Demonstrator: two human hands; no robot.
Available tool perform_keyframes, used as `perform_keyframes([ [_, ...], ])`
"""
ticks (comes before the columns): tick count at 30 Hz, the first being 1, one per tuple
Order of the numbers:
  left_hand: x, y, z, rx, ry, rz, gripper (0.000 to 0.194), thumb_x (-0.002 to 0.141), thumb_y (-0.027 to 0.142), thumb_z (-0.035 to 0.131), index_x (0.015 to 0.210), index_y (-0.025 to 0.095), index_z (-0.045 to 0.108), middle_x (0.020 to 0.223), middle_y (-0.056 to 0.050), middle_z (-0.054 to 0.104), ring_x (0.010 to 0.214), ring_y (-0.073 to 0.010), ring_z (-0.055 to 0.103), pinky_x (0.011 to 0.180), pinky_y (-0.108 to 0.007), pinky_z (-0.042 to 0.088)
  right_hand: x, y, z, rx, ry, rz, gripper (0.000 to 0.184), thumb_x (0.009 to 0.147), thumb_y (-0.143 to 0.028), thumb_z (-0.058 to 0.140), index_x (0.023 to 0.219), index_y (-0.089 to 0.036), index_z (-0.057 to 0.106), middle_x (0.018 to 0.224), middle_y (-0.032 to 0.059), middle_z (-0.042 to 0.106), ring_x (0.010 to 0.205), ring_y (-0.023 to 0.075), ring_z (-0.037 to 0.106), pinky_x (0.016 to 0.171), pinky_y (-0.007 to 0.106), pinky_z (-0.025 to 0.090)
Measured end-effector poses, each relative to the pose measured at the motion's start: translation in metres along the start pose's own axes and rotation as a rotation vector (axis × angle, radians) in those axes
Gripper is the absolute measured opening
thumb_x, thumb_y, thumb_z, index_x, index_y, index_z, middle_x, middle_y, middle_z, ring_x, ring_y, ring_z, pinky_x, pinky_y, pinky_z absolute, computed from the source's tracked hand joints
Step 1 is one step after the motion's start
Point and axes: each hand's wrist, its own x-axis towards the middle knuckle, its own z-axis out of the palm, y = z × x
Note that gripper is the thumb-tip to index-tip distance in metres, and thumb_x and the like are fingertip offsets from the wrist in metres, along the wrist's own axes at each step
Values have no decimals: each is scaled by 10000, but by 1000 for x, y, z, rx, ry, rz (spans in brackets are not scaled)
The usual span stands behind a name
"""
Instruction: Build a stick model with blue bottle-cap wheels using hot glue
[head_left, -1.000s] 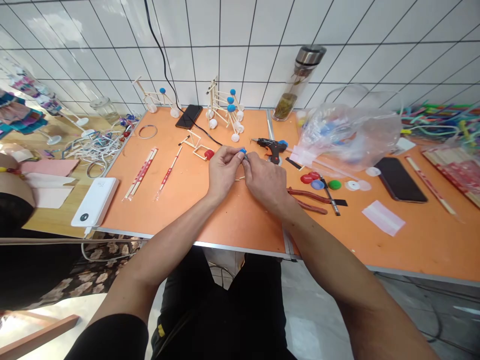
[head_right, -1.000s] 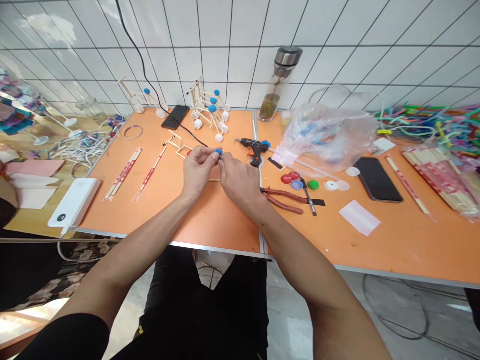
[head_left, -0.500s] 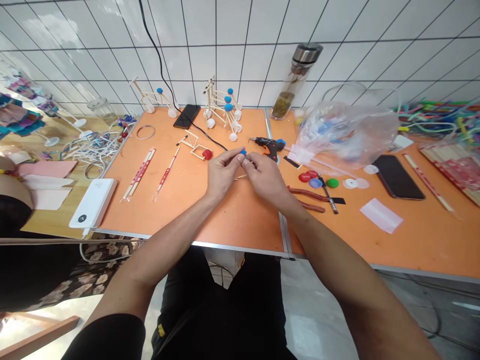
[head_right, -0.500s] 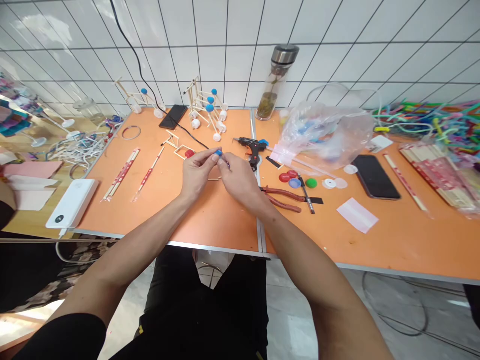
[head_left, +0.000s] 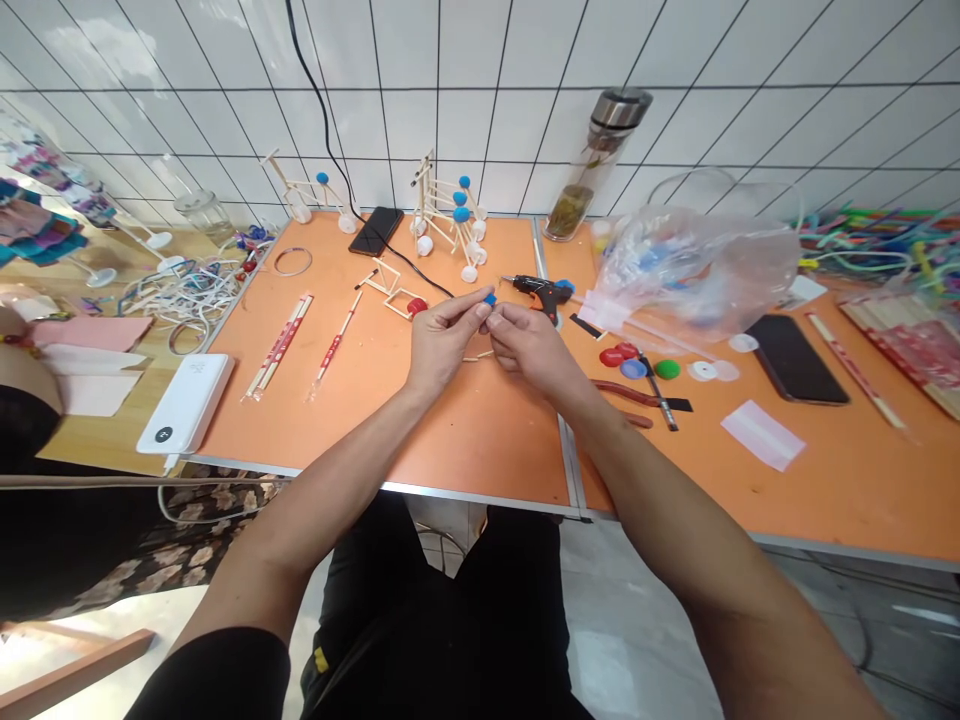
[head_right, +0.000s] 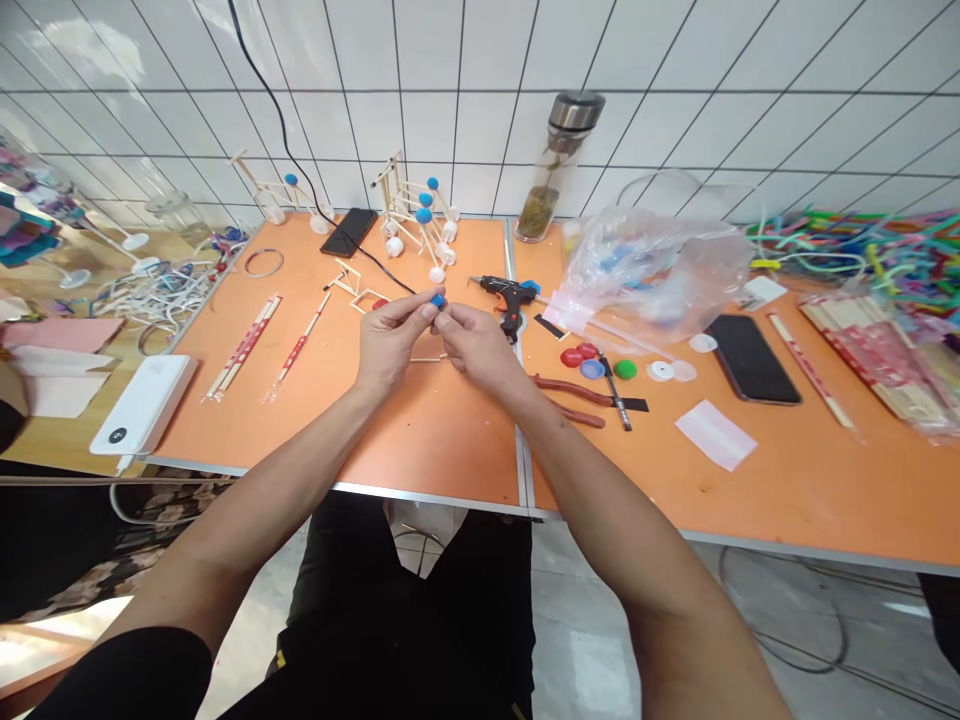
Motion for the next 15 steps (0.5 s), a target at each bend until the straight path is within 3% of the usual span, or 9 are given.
perform_keyframes([
  [3, 1, -11, -2, 41, 39, -61, 351, 816, 526, 1018, 1040, 263, 955, 1156, -76, 919, 1112, -268, 851, 1120, -464, 658, -5, 7, 14, -786, 293, -115, 383, 1171, -501, 454, 1099, -206, 687, 898, 105, 732, 742, 226, 582, 661, 329, 273],
  [5, 0, -15, -2, 41, 56, -88, 324, 840, 502, 1005, 1043, 256, 952, 1154, -80, 919, 1105, -265, 853, 1137, -476, 652, -8, 6, 18, -1059, 333, -103, 416, 1188, -410, 376, 1214, -175, 718, 1070, 182, 798, 846, 273, 661, 696, 359, 262],
  [6, 0, -15, -2, 25, 58, -92, 330, 843, 508, 1004, 1049, 256, 951, 1159, -81, 917, 1105, -263, 853, 1139, -477, 651, -9, 5, 19, -1071, 331, -104, 413, 1186, -398, 374, 1219, -175, 721, 1071, 181, 798, 851, 277, 667, 701, 362, 265],
  [7, 0, -15, -1, 4, 53, -87, 349, 836, 525, 1009, 1053, 258, 950, 1164, -82, 916, 1103, -261, 853, 1132, -471, 655, -9, 3, 17, -1003, 320, -113, 385, 1178, -406, 401, 1175, -187, 718, 1017, 157, 782, 827, 266, 653, 700, 357, 274],
  [9, -1, -11, 0, -30, 23, -57, 407, 810, 580, 1019, 1061, 268, 949, 1153, -74, 914, 1085, -252, 852, 1093, -445, 668, -7, -2, 9, -658, 256, -105, 324, 1148, -459, 486, 1023, -221, 666, 813, 60, 657, 694, 210, 550, 663, 328, 290],
  [12, -2, 1, 4, -42, -50, 0, 452, 816, 656, 994, 1092, 300, 952, 994, -40, 894, 989, -225, 835, 1030, -406, 676, -5, -11, -8, 70, -56, 94, 333, 1092, -565, 585, 942, -269, 554, 621, -96, 309, 502, 129, 211, 523, 270, 206],
  [15, -3, 14, 6, -64, -130, 10, 430, 881, 662, 945, 1161, 335, 948, 842, -16, 826, 869, -200, 781, 996, -398, 663, -5, -18, -19, 523, -335, 310, 293, 1107, -529, 579, 961, -287, 503, 592, -149, 159, 491, 104, -16, 445, 235, 73],
])
